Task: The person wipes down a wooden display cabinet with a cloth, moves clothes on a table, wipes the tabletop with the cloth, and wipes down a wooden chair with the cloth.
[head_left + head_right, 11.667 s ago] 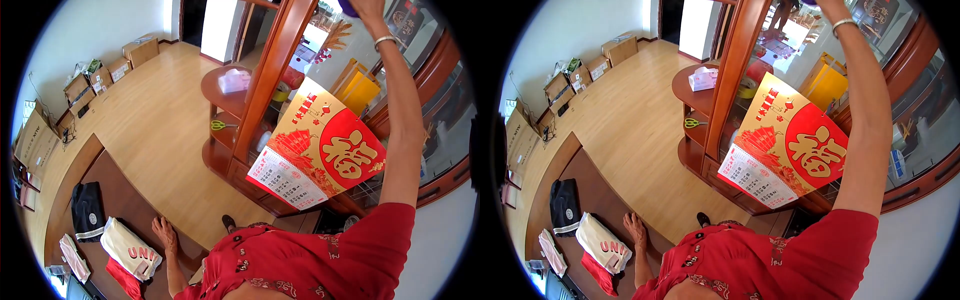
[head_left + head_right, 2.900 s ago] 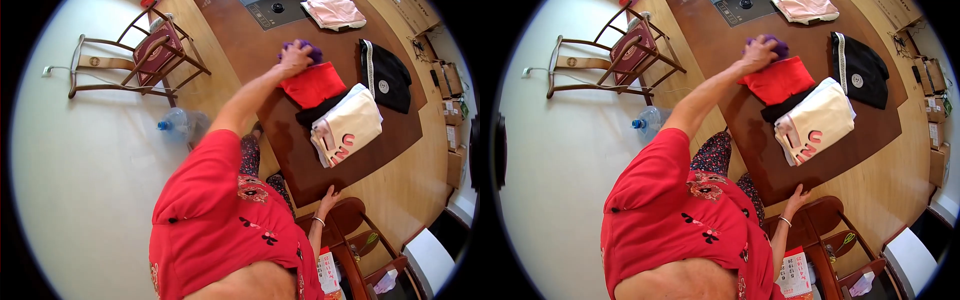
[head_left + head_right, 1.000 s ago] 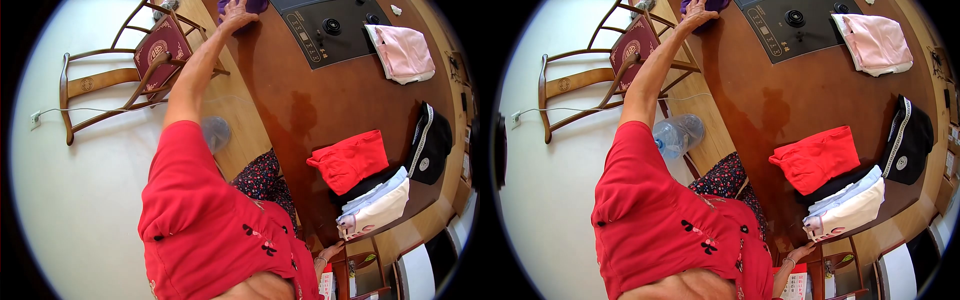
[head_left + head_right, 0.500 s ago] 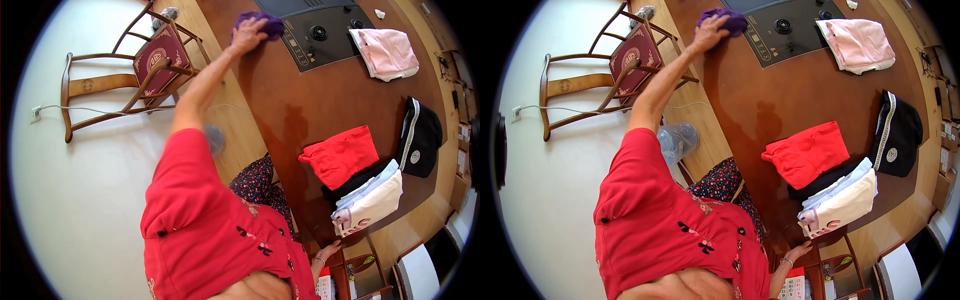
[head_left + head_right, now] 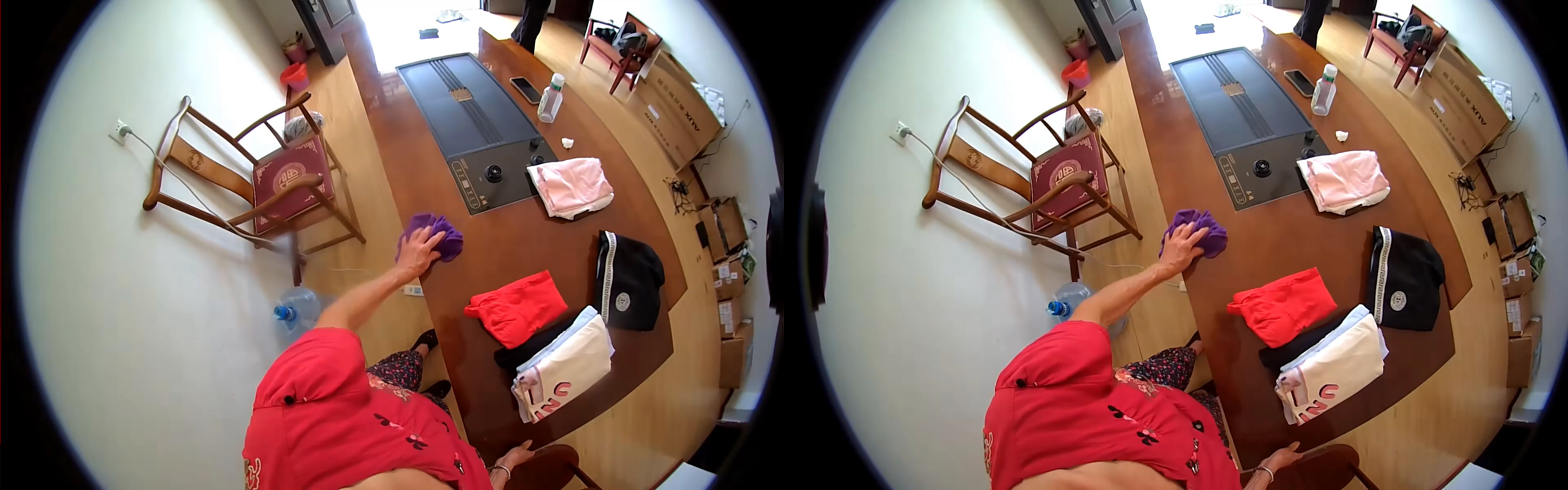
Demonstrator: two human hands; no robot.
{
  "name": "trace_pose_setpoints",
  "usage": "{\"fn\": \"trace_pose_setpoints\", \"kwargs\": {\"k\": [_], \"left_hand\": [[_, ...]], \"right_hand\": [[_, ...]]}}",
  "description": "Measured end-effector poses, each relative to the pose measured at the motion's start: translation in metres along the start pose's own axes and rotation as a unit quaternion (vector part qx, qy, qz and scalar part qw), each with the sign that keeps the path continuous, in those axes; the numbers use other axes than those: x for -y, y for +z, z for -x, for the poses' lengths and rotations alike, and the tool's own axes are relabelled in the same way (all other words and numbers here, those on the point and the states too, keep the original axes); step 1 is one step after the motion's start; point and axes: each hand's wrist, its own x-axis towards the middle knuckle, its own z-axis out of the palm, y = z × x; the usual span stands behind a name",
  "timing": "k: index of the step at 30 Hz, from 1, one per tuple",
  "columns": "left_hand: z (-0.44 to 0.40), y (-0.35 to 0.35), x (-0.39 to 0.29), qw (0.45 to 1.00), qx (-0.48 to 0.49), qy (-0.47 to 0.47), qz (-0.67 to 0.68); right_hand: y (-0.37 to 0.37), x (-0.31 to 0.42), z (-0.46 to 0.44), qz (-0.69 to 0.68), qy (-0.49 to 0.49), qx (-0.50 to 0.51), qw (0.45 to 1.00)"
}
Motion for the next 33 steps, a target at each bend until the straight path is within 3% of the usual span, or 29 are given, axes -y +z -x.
{"fn": "trace_pose_setpoints", "kwargs": {"k": [3,5,8,9,11,13,15,17,19,21,23,26,27,29,31,33], "left_hand": [[0.033,0.006,-0.014,0.998,-0.046,-0.035,0.022],[0.053,0.014,-0.032,0.994,-0.076,-0.056,0.059],[0.082,0.024,-0.058,0.973,-0.112,-0.189,0.069],[0.088,0.032,-0.066,0.973,-0.108,-0.19,0.073],[0.101,0.05,-0.08,0.904,-0.188,-0.324,0.204],[0.114,0.052,-0.088,0.881,-0.173,-0.366,0.243],[0.124,0.063,-0.086,0.857,-0.22,-0.338,0.322],[0.132,0.012,-0.113,0.789,-0.059,-0.485,0.373],[0.153,0.02,-0.121,0.753,-0.023,-0.53,0.389],[0.184,0.035,-0.131,0.752,-0.018,-0.481,0.45],[0.217,0.046,-0.151,0.745,0.077,-0.5,0.434],[0.265,0.06,-0.189,0.758,0.116,-0.465,0.443],[0.267,0.035,-0.202,0.738,0.133,-0.46,0.476],[0.273,0.043,-0.208,0.821,0.007,-0.356,0.446],[0.26,0.027,-0.199,0.832,0.034,-0.293,0.469],[0.242,0.038,-0.188,0.896,-0.021,-0.207,0.393]], "right_hand": [[0.002,-0.013,-0.008,0.05,-0.059,-0.044,0.996],[-0.006,-0.016,-0.006,0.075,-0.115,-0.016,0.99],[-0.012,-0.008,0.005,-0.014,-0.079,0.022,0.997],[-0.009,-0.016,-0.001,-0.073,-0.075,0.044,0.994],[0.004,-0.037,-0.024,-0.069,-0.07,0.08,0.992],[-0.013,-0.028,-0.012,-0.067,-0.082,0.125,0.986],[-0.007,-0.027,-0.014,-0.03,-0.057,0.069,0.996],[0.003,-0.046,-0.032,-0.018,-0.081,0.095,0.992],[-0.004,-0.053,-0.047,-0.004,-0.101,0.115,0.988],[-0.001,-0.048,-0.043,0.0,-0.049,0.117,0.992],[-0.002,-0.054,-0.052,0.023,-0.055,0.115,0.992],[0.002,-0.067,-0.071,0.013,-0.077,0.136,0.988],[0.002,-0.066,-0.068,0.019,-0.083,0.144,0.986],[-0.006,-0.066,-0.065,0.007,-0.051,0.157,0.986],[-0.012,-0.07,-0.067,-0.018,-0.054,0.196,0.979],[-0.02,-0.095,-0.078,-0.073,-0.044,0.266,0.96]]}}
